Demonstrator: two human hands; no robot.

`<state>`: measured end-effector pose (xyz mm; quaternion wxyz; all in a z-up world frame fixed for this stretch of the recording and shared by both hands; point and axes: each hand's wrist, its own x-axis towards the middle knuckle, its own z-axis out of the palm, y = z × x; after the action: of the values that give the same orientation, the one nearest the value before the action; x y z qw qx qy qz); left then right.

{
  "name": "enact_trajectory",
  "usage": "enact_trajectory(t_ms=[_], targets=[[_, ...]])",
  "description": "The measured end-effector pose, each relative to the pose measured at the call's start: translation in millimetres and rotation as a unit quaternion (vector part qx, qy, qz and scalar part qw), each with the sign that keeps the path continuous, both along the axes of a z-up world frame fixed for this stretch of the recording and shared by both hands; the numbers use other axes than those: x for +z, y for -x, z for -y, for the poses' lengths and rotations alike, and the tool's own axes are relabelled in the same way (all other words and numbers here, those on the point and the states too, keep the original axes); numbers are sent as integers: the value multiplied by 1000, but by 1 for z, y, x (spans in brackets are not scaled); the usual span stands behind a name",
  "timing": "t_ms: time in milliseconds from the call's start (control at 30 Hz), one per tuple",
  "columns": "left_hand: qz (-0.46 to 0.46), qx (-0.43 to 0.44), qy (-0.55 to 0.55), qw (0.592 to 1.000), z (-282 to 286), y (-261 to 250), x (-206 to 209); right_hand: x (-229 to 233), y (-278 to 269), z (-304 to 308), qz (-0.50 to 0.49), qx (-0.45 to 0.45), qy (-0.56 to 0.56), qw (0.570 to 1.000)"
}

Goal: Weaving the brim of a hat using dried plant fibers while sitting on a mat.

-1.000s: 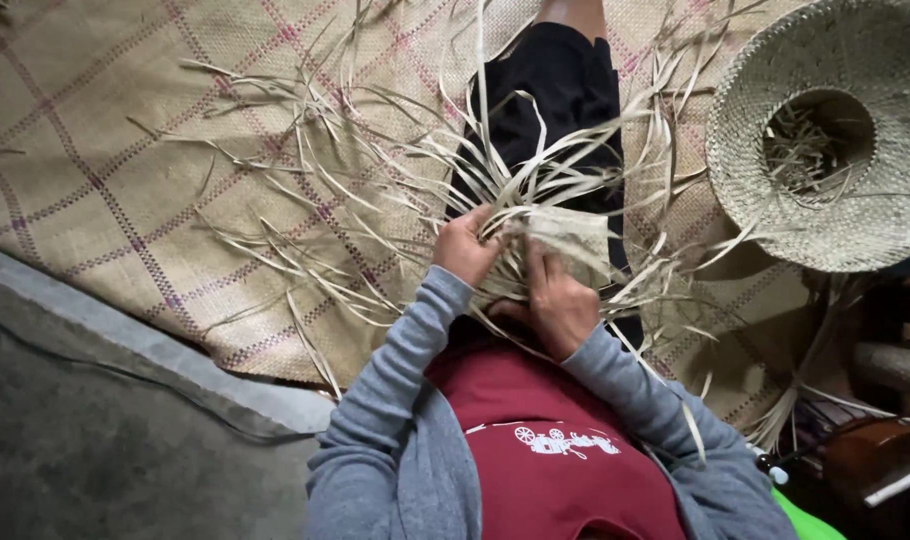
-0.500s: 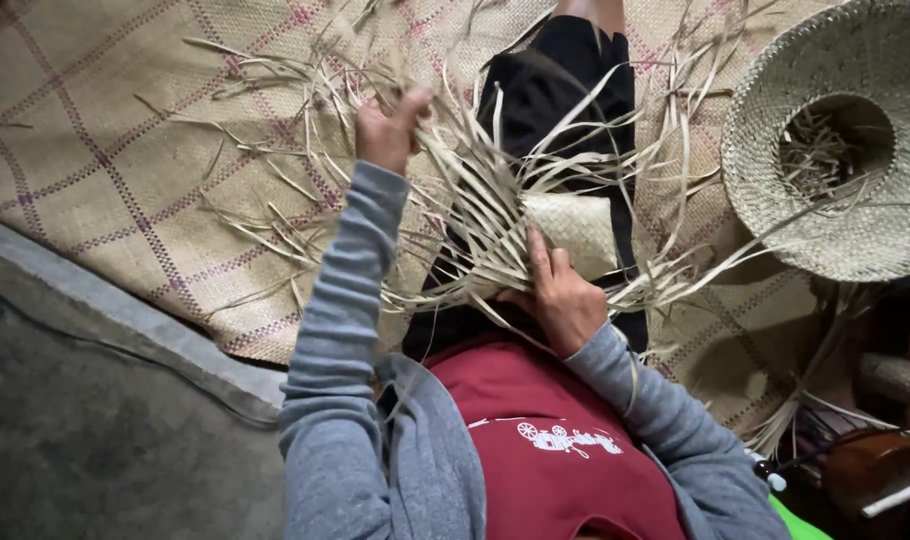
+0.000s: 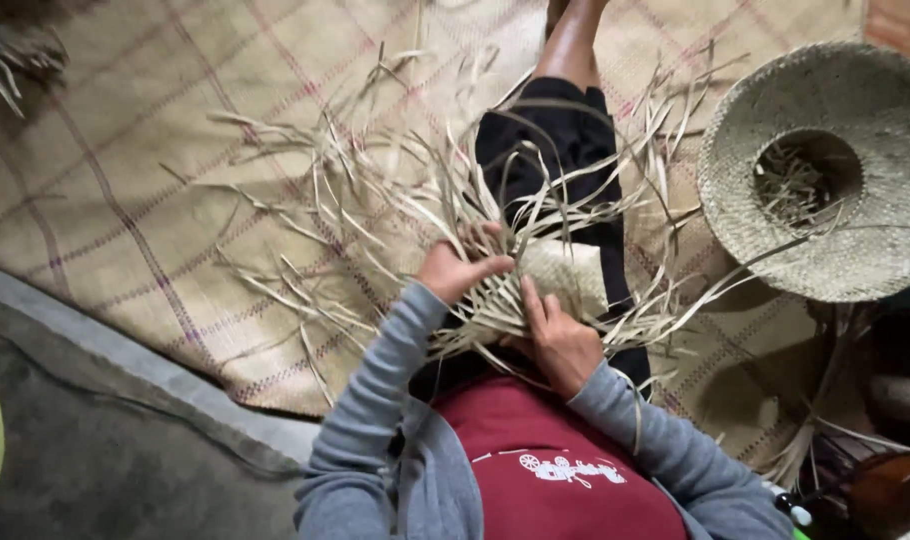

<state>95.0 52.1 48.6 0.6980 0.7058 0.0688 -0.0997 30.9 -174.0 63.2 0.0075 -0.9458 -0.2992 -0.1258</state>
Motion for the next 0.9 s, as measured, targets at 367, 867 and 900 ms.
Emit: enact_trajectory(t_ms=[367,867,900], targets=[[62,202,259,943,-45,-66,89,-23,-3,8,25,10,-2,1000],[88,344,294,887,-259,-131,145,19,-2,15,-52,-31,-36,998],[85,345,293,888,-280,-130,141,18,-2,15,-55,-31,-37,997]])
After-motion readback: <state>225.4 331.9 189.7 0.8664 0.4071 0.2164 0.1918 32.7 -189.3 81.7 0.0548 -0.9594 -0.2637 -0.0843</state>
